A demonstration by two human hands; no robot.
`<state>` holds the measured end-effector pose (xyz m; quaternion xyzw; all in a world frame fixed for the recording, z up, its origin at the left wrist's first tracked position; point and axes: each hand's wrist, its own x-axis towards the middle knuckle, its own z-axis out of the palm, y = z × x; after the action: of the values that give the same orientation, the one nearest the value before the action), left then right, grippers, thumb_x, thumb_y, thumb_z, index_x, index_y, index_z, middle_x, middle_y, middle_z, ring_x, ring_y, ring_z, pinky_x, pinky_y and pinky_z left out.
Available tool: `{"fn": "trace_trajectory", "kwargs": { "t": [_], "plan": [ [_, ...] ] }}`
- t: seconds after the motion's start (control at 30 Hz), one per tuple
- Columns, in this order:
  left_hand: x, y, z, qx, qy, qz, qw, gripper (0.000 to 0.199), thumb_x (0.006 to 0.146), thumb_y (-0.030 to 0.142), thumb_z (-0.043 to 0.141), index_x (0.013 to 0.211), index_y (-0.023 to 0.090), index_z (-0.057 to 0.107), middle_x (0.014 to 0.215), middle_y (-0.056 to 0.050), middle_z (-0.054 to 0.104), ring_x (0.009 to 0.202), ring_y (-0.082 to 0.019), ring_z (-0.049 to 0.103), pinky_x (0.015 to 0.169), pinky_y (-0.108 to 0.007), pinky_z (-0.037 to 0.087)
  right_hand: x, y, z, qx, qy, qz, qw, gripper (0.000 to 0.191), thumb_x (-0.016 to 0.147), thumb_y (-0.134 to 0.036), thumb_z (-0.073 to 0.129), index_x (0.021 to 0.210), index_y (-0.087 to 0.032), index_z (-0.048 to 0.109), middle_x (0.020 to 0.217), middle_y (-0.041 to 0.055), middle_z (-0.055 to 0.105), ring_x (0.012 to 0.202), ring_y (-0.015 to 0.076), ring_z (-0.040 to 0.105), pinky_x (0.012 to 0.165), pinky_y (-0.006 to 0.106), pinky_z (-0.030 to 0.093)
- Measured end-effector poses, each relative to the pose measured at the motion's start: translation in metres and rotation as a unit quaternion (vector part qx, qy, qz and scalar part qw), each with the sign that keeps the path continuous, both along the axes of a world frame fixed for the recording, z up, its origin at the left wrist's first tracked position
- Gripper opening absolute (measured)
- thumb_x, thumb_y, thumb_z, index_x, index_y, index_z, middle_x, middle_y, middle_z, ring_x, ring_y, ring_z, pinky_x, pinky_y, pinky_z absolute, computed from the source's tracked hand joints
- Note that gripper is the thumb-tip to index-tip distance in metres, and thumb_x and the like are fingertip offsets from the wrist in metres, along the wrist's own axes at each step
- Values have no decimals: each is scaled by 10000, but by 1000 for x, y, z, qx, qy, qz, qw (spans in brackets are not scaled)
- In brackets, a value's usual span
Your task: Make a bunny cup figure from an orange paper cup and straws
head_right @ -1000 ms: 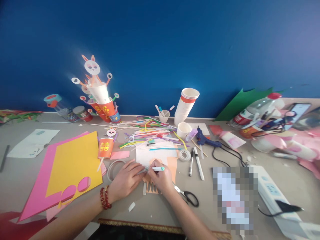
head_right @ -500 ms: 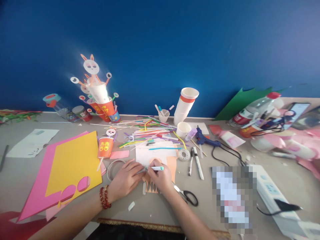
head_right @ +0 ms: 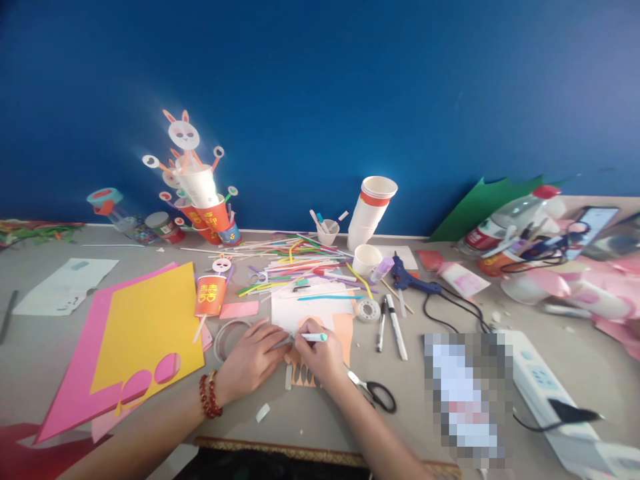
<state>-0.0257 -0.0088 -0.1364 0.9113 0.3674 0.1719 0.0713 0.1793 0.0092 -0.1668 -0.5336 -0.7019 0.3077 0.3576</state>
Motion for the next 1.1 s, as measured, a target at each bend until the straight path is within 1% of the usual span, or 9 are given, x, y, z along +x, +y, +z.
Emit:
{"fn": "trace_trajectory", "kwargs": {
  "t": [0.13, 0.27, 0.4, 0.53, 0.7, 0.83, 1.0, 1.1],
  "plan": [
    [0, 0, 0, -1, -5, -4, 1000, 273, 945, 221, 530, 1200, 236, 627, 1221, -40, 654, 1192, -220, 514, 1140, -464, 291, 0, -1, 1, -2, -2, -1, 1000, 161, 860, -257, 512, 702, -230, 494, 582, -44, 506, 514, 135, 470, 514, 226, 364],
    [0, 0, 1, 2, 1, -2, 1000, 275, 939, 216, 540, 1198, 239, 629, 1216, -44, 653, 1196, -218, 512, 1137, -464, 298, -1, -1, 1, -2, -3, -1, 1000, 160, 868, -268, 513, 713, -229, 504, 604, -36, 532, 542, 142, 498, 530, 228, 375],
    [-1, 0, 0, -5, -5, -6, 1000, 277, 947, 219, 521, 1201, 237, 631, 1223, -54, 649, 1191, -231, 516, 1130, -481, 298, -1, 0, 1, -3, -2, -2, 1000, 169, 870, -271, 513, 706, -230, 504, 584, -38, 530, 519, 140, 484, 504, 227, 356],
    [-1, 0, -1, -5, -8, -6, 1000, 276, 955, 217, 505, 1197, 239, 635, 1219, -53, 652, 1190, -237, 516, 1126, -486, 301, -1, 0, 0, -1, -2, 1, 1000, 169, 874, -271, 512, 710, -230, 501, 600, -37, 531, 534, 141, 492, 522, 229, 366],
    [-1, 0, 0, -1, -7, -5, 1000, 276, 953, 220, 512, 1201, 238, 632, 1221, -49, 654, 1190, -227, 515, 1128, -475, 305, 0, 0, 1, -1, 4, -1, 1000, 169, 864, -253, 503, 698, -232, 474, 590, -43, 507, 515, 137, 467, 515, 229, 359],
    [-1, 0, 1, -5, -8, -4, 1000, 270, 956, 222, 508, 1193, 237, 636, 1215, -51, 655, 1189, -228, 517, 1130, -474, 302, 0, 0, 1, -2, 9, 2, 1000, 167, 874, -265, 496, 712, -230, 478, 606, -38, 510, 544, 142, 487, 535, 229, 373],
    [-1, 0, 0, -11, -12, -4, 1000, 280, 958, 221, 506, 1209, 238, 628, 1229, -49, 652, 1194, -232, 513, 1134, -479, 291, 1, -1, -1, -7, 11, -1, 1000, 167, 859, -254, 502, 700, -233, 457, 578, -52, 469, 514, 136, 449, 515, 229, 348],
    [-1, 0, 0, -12, -12, -4, 1000, 279, 959, 222, 507, 1210, 236, 628, 1231, -49, 651, 1196, -234, 513, 1134, -480, 289, 1, -1, -2, -8, 14, 0, 1000, 165, 864, -255, 502, 706, -231, 460, 589, -49, 474, 528, 137, 457, 525, 230, 351]
  ]
}}
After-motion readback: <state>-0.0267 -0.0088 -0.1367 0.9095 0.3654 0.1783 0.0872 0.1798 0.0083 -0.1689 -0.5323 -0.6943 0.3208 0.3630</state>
